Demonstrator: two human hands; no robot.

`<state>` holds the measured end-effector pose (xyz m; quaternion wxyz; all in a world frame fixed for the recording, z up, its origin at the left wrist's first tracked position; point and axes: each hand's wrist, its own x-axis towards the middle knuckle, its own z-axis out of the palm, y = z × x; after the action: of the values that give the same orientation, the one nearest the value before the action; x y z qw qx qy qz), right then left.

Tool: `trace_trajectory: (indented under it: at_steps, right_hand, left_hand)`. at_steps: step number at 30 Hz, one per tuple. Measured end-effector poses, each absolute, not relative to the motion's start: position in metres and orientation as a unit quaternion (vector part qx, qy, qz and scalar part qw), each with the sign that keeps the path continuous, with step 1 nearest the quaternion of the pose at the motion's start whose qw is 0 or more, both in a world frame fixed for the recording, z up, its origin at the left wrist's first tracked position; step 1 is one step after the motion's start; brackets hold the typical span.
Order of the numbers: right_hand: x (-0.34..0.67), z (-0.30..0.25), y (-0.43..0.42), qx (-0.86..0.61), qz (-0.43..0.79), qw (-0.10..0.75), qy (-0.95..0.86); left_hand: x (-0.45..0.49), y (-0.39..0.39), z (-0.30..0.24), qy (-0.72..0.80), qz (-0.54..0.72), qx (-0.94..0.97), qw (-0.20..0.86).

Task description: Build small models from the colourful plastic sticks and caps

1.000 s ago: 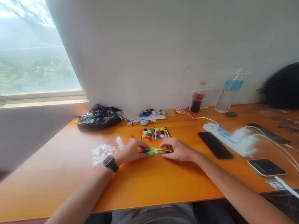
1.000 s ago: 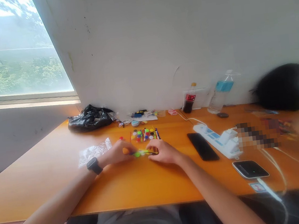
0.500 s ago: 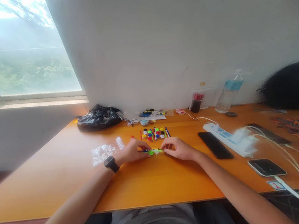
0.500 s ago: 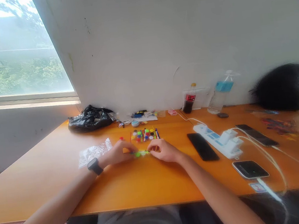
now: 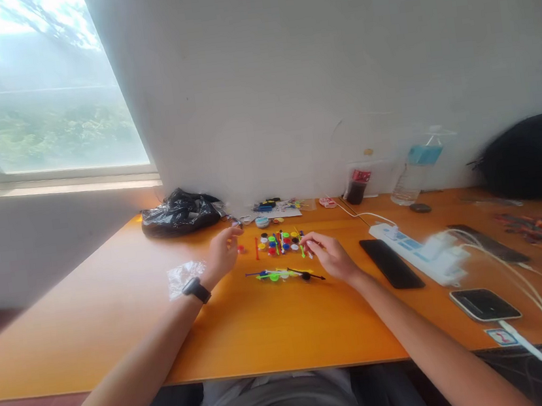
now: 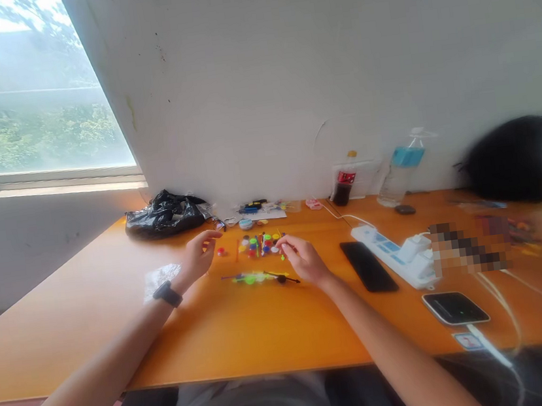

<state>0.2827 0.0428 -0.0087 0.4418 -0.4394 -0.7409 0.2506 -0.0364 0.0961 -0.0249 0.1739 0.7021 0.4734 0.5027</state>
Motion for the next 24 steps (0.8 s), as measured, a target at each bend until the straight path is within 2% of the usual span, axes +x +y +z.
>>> trace_trajectory:
  at_steps: [5, 11, 18, 24]
  right_hand:
    - [0.277, -0.008, 0.039, -0.440, 0.229, 0.423, -0.759]
    - [0.275, -0.009, 0.039, -0.439, 0.218, 0.415, -0.766]
    - [0.274, -0.010, 0.038, -0.436, 0.221, 0.415, -0.767]
    - [0.274, -0.009, 0.037, -0.437, 0.220, 0.413, -0.768]
  left_hand:
    - [-0.043, 0.101, -0.035, 0.507, 0.447, 0.723, 0.142]
    - [-0.040, 0.098, -0.040, 0.512, 0.309, 0.797, 0.087]
    - [-0.038, 0.094, -0.039, 0.468, 0.332, 0.814, 0.095]
    - [-0.033, 0.089, -0.032, 0.403, 0.275, 0.867, 0.104]
